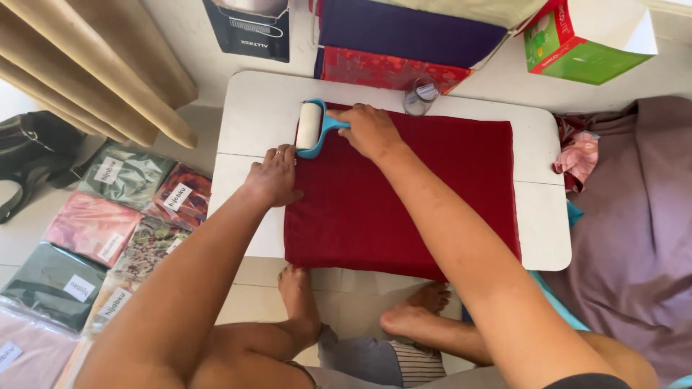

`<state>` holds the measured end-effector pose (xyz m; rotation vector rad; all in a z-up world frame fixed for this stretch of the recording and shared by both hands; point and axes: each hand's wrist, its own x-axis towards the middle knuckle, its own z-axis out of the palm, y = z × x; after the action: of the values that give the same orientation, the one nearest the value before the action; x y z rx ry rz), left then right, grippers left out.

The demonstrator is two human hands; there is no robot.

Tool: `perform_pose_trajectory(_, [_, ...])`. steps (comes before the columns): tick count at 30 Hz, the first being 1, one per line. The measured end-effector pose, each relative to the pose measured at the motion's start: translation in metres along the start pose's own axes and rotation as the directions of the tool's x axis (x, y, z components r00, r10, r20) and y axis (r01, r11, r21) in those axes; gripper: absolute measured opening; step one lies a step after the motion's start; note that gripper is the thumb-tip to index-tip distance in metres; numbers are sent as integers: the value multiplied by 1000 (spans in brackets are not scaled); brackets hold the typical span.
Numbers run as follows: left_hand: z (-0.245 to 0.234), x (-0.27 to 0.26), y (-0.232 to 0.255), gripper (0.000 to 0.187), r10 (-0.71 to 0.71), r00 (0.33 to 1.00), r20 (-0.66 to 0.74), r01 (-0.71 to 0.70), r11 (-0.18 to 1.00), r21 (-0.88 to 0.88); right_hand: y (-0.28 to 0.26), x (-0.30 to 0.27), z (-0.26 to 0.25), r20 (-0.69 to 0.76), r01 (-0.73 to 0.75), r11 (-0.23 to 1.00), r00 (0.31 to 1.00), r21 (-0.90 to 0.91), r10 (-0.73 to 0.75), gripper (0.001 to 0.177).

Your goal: Cleaning a red fabric using a lint roller on a small table.

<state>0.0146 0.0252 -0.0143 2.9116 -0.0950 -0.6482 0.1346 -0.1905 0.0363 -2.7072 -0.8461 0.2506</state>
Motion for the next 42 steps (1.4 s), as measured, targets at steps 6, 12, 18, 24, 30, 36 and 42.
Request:
perform_pose_trajectory(6, [-10,-7,6,107,26,997,69,-29,999,38,44,-34,-21,-2,108,981,994,158,-109,41])
perform_pose_trajectory(12, [-14,-7,11,98,17,996,85,-22,998,66,141,-94,-63,24,103,983,994,151,-108,44])
perform_pose_trajectory(18, [-16,-4,13,96,-11,998,68,8,999,53,219,-156,-124,71,-126,992,990,3,125,42])
perform_pose_trajectory(24, [-13,6,11,99,-14,996,89,8,998,60,293,-219,-112,-27,-437,852,893,-290,449,45])
perform_pose_trajectory(30, [-9,14,15,107,-27,998,51,31,997,-72,218,-293,-69,-173,-506,832,862,-230,476,60])
perform_pose_trajectory(36, [-6,19,22,108,-30,996,87,21,994,107,104,-327,-51,-74,-703,703,711,-106,699,48])
perform_pose_trajectory(42, [-6,22,22,110,-24,997,74,14,992,122,160,-265,-33,-181,-709,693,705,-133,686,47])
